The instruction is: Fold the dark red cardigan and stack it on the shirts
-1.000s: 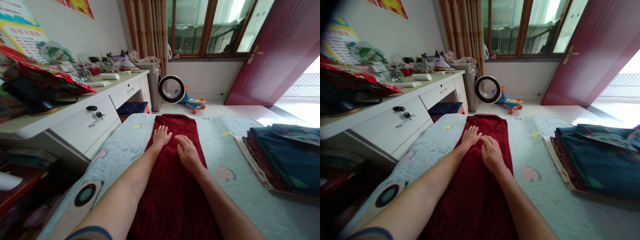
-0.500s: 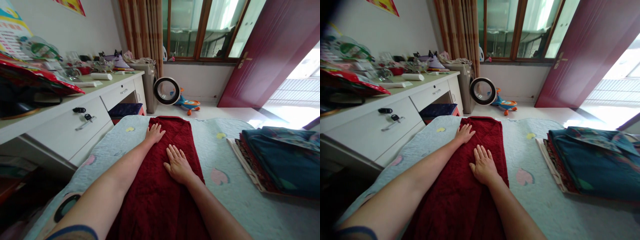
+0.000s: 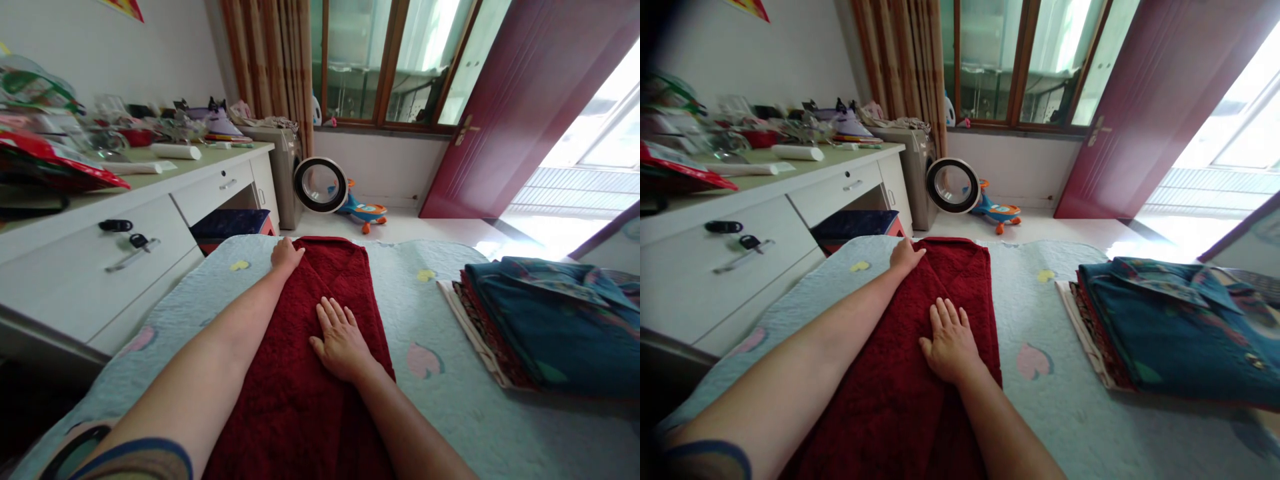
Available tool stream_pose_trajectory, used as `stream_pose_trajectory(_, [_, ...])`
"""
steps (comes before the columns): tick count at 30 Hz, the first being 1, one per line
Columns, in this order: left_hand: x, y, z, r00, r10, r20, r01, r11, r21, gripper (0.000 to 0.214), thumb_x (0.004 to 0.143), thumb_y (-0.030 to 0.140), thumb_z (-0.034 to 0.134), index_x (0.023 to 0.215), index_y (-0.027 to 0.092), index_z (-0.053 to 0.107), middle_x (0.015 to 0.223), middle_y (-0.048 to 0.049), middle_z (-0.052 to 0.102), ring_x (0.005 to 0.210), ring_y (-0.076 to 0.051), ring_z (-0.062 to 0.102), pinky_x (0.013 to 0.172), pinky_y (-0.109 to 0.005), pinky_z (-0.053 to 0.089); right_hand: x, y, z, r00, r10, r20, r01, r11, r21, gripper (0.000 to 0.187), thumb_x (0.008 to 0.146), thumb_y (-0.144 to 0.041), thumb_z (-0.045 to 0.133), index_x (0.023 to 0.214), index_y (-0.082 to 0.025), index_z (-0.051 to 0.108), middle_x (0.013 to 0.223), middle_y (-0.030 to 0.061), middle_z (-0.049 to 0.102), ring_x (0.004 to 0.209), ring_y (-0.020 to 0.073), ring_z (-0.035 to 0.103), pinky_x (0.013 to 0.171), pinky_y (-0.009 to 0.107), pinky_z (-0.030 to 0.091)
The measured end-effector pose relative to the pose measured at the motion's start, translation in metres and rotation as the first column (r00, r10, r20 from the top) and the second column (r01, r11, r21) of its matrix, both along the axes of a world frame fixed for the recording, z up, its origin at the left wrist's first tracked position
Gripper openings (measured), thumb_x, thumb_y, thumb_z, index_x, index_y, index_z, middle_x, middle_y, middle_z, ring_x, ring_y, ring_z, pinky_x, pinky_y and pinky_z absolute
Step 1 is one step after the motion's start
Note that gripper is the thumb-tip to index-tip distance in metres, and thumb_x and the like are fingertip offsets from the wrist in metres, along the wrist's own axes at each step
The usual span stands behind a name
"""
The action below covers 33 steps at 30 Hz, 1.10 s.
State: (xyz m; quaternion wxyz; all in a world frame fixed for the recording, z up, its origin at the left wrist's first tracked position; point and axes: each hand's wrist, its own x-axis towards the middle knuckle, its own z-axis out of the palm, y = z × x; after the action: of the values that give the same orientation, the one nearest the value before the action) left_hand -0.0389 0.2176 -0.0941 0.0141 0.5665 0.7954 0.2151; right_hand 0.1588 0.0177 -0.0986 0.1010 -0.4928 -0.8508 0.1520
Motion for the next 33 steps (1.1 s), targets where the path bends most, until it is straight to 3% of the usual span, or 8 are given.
stream_pose_trajectory(4, [-0.001,0.014,0.005,0.989,0.036,0.14,-0.016,0.99,-0.143,0.063,0.072,0.061,0.065,0.111,0.012,0.065,0.11,-0.0199,0.07,0.102,-0.036,0.066,0.081,-0.039,0.051,0.0,0.0,0.001,1.0,-0.001,-0.009,0.001,1.0,-0.004,0.07,0.094,-0.051,0.042,0.153,-0.016,0.029,0.162,0.0071,0.017,0.149,0.0242,0.011,0.12,0.048,0.011])
stream_pose_trajectory(8, [-0.005,0.025,-0.002,0.984,-0.018,0.175,0.038,0.993,-0.113,0.023,0.077,0.033,0.063,0.092,0.018,0.071,0.101,-0.014,0.074,0.099,-0.03,0.068,0.08,-0.033,0.05,0.0,0.0,0.0,1.0,-0.005,-0.025,0.005,1.0,-0.003,0.07,0.094,-0.051,0.043,0.153,-0.017,0.03,0.162,0.0068,0.018,0.149,0.0241,0.012,0.12,0.048,0.011])
stream_pose_trajectory(13, [-0.01,0.029,-0.012,0.977,0.053,0.208,-0.046,0.998,-0.038,0.031,0.081,0.016,0.049,0.107,0.017,0.065,0.11,-0.0113,0.072,0.1,-0.025,0.068,0.079,-0.031,0.05,0.0,0.0,0.0,0.999,-0.004,-0.033,0.004,1.0,-0.002,0.07,0.094,-0.051,0.043,0.153,-0.017,0.03,0.161,0.0069,0.019,0.149,0.0242,0.012,0.12,0.048,0.012])
stream_pose_trajectory(17, [-0.009,0.027,-0.021,0.975,-0.017,0.221,0.016,1.0,0.007,0.034,0.085,0.015,0.046,0.117,0.017,0.059,0.113,-0.0067,0.071,0.1,-0.017,0.066,0.083,-0.025,0.049,0.001,0.0,0.0,0.999,-0.002,-0.032,0.002,1.0,0.0,0.07,0.094,-0.051,0.042,0.153,-0.017,0.029,0.161,0.0072,0.019,0.149,0.0242,0.012,0.12,0.048,0.012])
stream_pose_trajectory(22, [-0.003,0.014,-0.025,0.978,-0.139,0.153,0.135,0.99,0.039,0.031,0.088,0.025,0.053,0.118,0.02,0.059,0.12,-0.0075,0.067,0.111,-0.021,0.06,0.096,-0.03,0.045,0.001,0.0,-0.001,0.999,-0.003,-0.043,0.003,1.0,0.013,0.07,0.094,-0.052,0.043,0.153,-0.017,0.03,0.162,0.0076,0.018,0.149,0.0241,0.013,0.12,0.049,0.012])
stream_pose_trajectory(26, [0.002,-0.002,-0.018,0.995,-0.08,-0.056,0.085,0.992,0.089,0.035,0.09,0.03,0.052,0.122,0.018,0.057,0.126,-0.0151,0.059,0.119,-0.032,0.053,0.097,-0.044,0.044,0.001,0.0,-0.002,0.999,-0.003,-0.044,0.003,1.0,0.009,0.069,0.094,-0.051,0.043,0.153,-0.017,0.03,0.161,0.007,0.02,0.149,0.0237,0.013,0.12,0.048,0.012])
stream_pose_trajectory(29, [0.008,-0.019,-0.009,0.985,-0.058,-0.16,0.076,0.991,0.112,0.033,0.093,0.026,0.044,0.121,0.016,0.057,0.123,-0.0152,0.061,0.116,-0.031,0.054,0.096,-0.044,0.045,0.001,0.0,-0.001,0.999,-0.001,-0.047,0.002,1.0,0.013,0.07,0.094,-0.052,0.043,0.153,-0.017,0.03,0.161,0.0072,0.02,0.149,0.024,0.013,0.12,0.048,0.013])
stream_pose_trajectory(33, [0.017,-0.047,-0.012,0.931,-0.291,-0.218,0.302,0.953,0.016,0.039,0.095,0.03,0.042,0.131,0.018,0.052,0.141,-0.0121,0.052,0.133,-0.025,0.044,0.11,-0.038,0.035,0.001,0.0,-0.002,0.999,0.001,-0.048,0.0,1.0,0.019,0.071,0.093,-0.052,0.043,0.153,-0.016,0.03,0.161,0.0084,0.02,0.149,0.0245,0.013,0.12,0.048,0.012])
